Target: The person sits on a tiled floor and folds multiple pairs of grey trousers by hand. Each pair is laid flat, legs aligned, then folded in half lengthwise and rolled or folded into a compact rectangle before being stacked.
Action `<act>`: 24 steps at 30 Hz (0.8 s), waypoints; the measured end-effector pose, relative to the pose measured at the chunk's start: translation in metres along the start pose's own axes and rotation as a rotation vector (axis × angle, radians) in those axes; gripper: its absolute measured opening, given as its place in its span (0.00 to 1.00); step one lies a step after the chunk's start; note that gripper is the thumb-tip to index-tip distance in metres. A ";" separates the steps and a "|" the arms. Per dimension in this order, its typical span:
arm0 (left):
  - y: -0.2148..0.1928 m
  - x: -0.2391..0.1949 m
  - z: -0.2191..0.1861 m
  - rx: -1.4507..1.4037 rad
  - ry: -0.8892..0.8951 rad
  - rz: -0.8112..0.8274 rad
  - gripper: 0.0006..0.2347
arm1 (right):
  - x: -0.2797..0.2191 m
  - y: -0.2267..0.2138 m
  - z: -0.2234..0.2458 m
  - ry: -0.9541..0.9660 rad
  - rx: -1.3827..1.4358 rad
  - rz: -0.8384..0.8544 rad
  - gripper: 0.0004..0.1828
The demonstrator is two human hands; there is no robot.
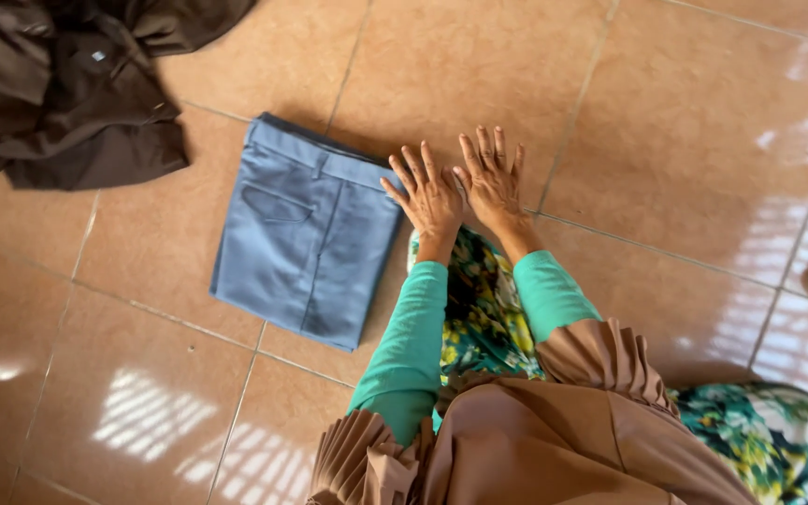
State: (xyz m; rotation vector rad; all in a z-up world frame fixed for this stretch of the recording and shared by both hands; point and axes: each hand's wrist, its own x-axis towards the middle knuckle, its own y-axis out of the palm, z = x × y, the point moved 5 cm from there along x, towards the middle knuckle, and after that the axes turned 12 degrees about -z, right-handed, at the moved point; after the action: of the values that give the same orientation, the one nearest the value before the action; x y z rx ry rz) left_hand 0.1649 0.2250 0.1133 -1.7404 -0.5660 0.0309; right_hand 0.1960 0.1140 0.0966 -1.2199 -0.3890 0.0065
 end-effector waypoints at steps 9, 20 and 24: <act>0.047 -0.075 -0.142 -0.112 0.273 0.097 0.26 | -0.083 -0.052 -0.144 0.272 -0.138 -0.106 0.33; 0.061 -0.121 -0.193 -0.144 0.406 0.226 0.27 | -0.134 -0.074 -0.200 0.529 -0.085 -0.019 0.34; 0.068 -0.157 -0.243 -0.175 0.547 0.175 0.26 | -0.168 -0.118 -0.238 0.632 -0.139 -0.072 0.33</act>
State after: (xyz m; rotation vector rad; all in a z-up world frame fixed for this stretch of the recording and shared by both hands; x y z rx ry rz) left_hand 0.1281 -0.0669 0.0691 -1.8619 -0.0138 -0.3712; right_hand 0.0849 -0.1800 0.0884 -1.2730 0.1226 -0.4646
